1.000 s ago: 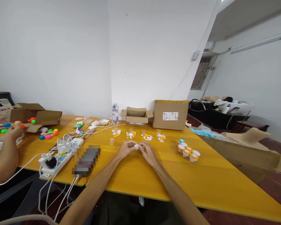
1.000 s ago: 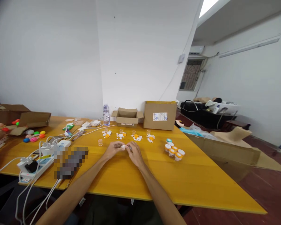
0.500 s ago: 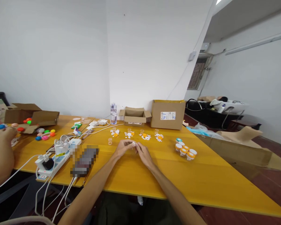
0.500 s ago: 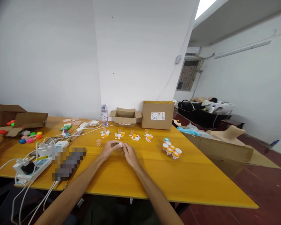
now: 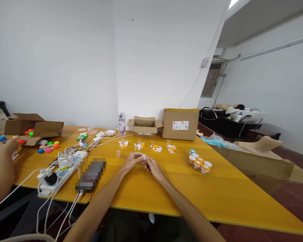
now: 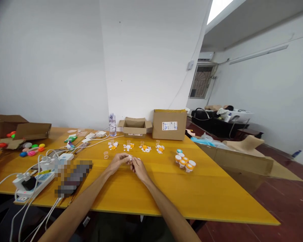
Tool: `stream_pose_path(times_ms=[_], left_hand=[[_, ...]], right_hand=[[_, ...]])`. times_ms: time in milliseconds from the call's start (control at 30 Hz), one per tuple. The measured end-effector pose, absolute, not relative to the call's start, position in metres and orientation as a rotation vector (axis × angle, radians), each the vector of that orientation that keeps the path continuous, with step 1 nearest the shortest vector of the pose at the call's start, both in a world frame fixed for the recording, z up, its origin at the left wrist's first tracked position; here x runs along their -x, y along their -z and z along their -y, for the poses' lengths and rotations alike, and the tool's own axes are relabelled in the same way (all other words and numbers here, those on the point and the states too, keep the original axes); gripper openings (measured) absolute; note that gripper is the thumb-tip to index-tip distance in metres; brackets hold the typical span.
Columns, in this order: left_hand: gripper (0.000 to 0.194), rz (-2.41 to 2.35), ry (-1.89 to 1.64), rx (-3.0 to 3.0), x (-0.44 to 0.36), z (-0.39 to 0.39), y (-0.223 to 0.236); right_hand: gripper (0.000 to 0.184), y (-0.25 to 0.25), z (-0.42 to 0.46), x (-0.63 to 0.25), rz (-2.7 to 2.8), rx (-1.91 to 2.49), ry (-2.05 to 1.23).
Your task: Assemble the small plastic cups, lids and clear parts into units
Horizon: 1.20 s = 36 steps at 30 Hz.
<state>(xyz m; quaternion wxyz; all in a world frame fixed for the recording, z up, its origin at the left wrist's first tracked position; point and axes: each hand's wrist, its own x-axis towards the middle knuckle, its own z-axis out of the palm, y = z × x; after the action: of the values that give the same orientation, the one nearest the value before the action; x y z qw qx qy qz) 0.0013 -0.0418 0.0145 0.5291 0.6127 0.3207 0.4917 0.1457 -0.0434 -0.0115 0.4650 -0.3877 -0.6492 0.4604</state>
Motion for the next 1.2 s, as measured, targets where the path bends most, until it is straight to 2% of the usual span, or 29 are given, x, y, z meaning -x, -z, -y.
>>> stream_pose_path(times_ms=[733,1033,1200], left_hand=[[0.04,-0.713,-1.101,-1.538,0.0027,0.0376,-0.0138],[0.04,-0.714,-1.101,-1.546,0.0022,0.037,-0.0118],[0.04,-0.721,-1.106,-1.552,0.0015,0.0351,-0.0079]], right_hand=[[0.052,0.0137,0.0431,-0.1483,1.506,0.978,-1.283],[0.054,0.0099,0.0454,-0.1479,1.498,0.98,-1.262],[0.056,0.0079,0.0481,-0.1481,1.534,0.944,-1.141]])
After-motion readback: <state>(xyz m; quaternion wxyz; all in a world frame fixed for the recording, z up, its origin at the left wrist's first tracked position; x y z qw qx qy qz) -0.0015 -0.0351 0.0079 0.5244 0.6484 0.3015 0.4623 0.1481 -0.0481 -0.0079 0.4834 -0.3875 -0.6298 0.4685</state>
